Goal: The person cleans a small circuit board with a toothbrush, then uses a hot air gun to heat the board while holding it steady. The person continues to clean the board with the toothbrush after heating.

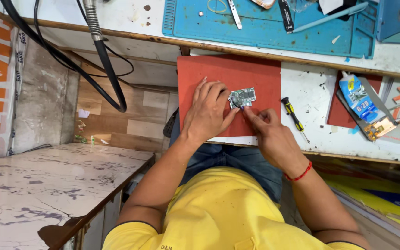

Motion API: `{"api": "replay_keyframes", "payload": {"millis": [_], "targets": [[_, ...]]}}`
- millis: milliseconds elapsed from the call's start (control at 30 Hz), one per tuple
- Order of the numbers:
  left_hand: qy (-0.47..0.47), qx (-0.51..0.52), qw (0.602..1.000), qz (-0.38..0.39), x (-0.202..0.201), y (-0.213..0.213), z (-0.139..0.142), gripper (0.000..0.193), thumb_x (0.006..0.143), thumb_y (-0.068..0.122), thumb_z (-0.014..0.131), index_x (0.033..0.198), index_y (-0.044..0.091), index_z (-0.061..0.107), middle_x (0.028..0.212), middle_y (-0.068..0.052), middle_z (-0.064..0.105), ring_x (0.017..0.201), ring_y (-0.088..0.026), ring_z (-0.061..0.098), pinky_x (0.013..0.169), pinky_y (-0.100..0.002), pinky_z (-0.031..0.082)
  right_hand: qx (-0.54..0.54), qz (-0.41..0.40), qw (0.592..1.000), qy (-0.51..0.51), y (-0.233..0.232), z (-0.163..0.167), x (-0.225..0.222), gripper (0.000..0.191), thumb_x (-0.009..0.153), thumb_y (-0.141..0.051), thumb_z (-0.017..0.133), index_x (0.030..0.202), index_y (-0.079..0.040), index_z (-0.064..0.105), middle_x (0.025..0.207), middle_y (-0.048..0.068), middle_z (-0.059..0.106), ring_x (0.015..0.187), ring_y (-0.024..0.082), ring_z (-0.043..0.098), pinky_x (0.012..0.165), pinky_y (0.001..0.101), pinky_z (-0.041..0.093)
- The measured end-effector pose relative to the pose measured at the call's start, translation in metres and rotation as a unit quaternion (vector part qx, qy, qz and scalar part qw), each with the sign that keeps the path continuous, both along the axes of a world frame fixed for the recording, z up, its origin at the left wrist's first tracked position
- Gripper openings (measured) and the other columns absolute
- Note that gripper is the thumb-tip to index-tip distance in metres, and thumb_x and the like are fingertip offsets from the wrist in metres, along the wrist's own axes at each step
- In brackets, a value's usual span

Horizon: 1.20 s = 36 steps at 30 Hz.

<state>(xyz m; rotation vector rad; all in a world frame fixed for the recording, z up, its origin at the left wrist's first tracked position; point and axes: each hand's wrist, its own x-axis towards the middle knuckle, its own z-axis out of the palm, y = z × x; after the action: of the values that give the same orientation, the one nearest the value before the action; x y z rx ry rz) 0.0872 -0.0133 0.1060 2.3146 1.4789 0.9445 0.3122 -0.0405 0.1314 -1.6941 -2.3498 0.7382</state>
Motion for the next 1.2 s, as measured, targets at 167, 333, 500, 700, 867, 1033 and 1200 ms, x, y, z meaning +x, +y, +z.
{"api": "replay_keyframes", "payload": {"millis": [167, 333, 500, 700, 867, 1033, 1200], "targets": [[-0.017, -0.005, 1.000, 0.004, 0.002, 0.002, 0.004, 0.047, 0.080, 0.030, 0.084, 0.112, -0.001, 0.069, 0.118, -0.013, 0.060, 0.119, -0.032, 0.055, 0.116, -0.057, 0.036, 0.022, -0.025, 0.999, 0.008, 0.000, 0.003, 0.008, 0.074, 0.081, 0.007, 0.053, 0.151, -0.019, 0.052, 0.115, 0.020, 0.058, 0.078, 0.043, 0.064, 0.067, 0.0511, 0.055], [-0.013, -0.017, 1.000, -0.007, 0.001, 0.003, 0.003, 0.048, 0.081, 0.031, 0.085, 0.112, -0.002, 0.068, 0.118, -0.014, 0.060, 0.119, -0.032, 0.055, 0.116, -0.057, 0.036, 0.022, -0.020, 1.000, 0.006, -0.002, 0.006, 0.004, 0.069, 0.086, 0.004, 0.054, 0.150, -0.021, 0.053, 0.109, 0.017, 0.059, 0.077, 0.041, 0.065, 0.066, 0.0507, 0.054], [0.014, -0.013, 1.000, -0.010, 0.001, 0.003, 0.000, 0.049, 0.082, 0.030, 0.084, 0.115, -0.002, 0.068, 0.120, -0.013, 0.060, 0.121, -0.032, 0.055, 0.118, -0.057, 0.034, -0.004, -0.006, 1.000, -0.013, 0.001, 0.005, -0.004, 0.065, 0.088, 0.001, 0.056, 0.150, -0.021, 0.053, 0.106, 0.016, 0.059, 0.073, 0.040, 0.064, 0.063, 0.0492, 0.054], [-0.010, -0.018, 1.000, -0.007, -0.001, 0.003, -0.002, 0.050, 0.082, 0.031, 0.083, 0.115, -0.003, 0.068, 0.119, -0.014, 0.060, 0.120, -0.032, 0.055, 0.118, -0.057, 0.033, -0.019, 0.005, 1.000, 0.003, 0.000, 0.004, -0.004, 0.063, 0.089, -0.001, 0.057, 0.148, -0.022, 0.054, 0.106, 0.017, 0.059, 0.072, 0.040, 0.065, 0.064, 0.0495, 0.054], [0.000, -0.021, 1.000, -0.013, -0.003, 0.000, -0.004, 0.051, 0.084, 0.034, 0.083, 0.116, -0.002, 0.067, 0.119, -0.013, 0.060, 0.122, -0.033, 0.054, 0.119, -0.057, 0.033, 0.003, -0.007, 1.000, 0.021, -0.001, -0.001, -0.008, 0.069, 0.084, 0.006, 0.052, 0.149, -0.018, 0.053, 0.112, 0.021, 0.059, 0.077, 0.042, 0.065, 0.069, 0.0502, 0.054], [0.002, -0.014, 1.000, -0.011, -0.006, 0.000, -0.002, 0.050, 0.083, 0.033, 0.083, 0.116, -0.001, 0.068, 0.120, -0.012, 0.061, 0.122, -0.031, 0.055, 0.120, -0.056, 0.032, 0.016, -0.014, 0.999, 0.036, -0.006, 0.009, -0.010, 0.065, 0.088, 0.003, 0.053, 0.150, -0.015, 0.051, 0.111, 0.020, 0.061, 0.083, 0.043, 0.065, 0.070, 0.0500, 0.054], [-0.027, -0.035, 0.999, -0.019, -0.009, 0.002, 0.000, 0.050, 0.079, 0.031, 0.085, 0.112, -0.002, 0.069, 0.116, -0.013, 0.061, 0.118, -0.031, 0.055, 0.116, -0.056, 0.033, -0.004, -0.015, 1.000, -0.005, -0.008, 0.009, -0.013, 0.060, 0.090, -0.001, 0.055, 0.148, -0.016, 0.053, 0.108, 0.020, 0.061, 0.080, 0.042, 0.066, 0.067, 0.0504, 0.054]]}}
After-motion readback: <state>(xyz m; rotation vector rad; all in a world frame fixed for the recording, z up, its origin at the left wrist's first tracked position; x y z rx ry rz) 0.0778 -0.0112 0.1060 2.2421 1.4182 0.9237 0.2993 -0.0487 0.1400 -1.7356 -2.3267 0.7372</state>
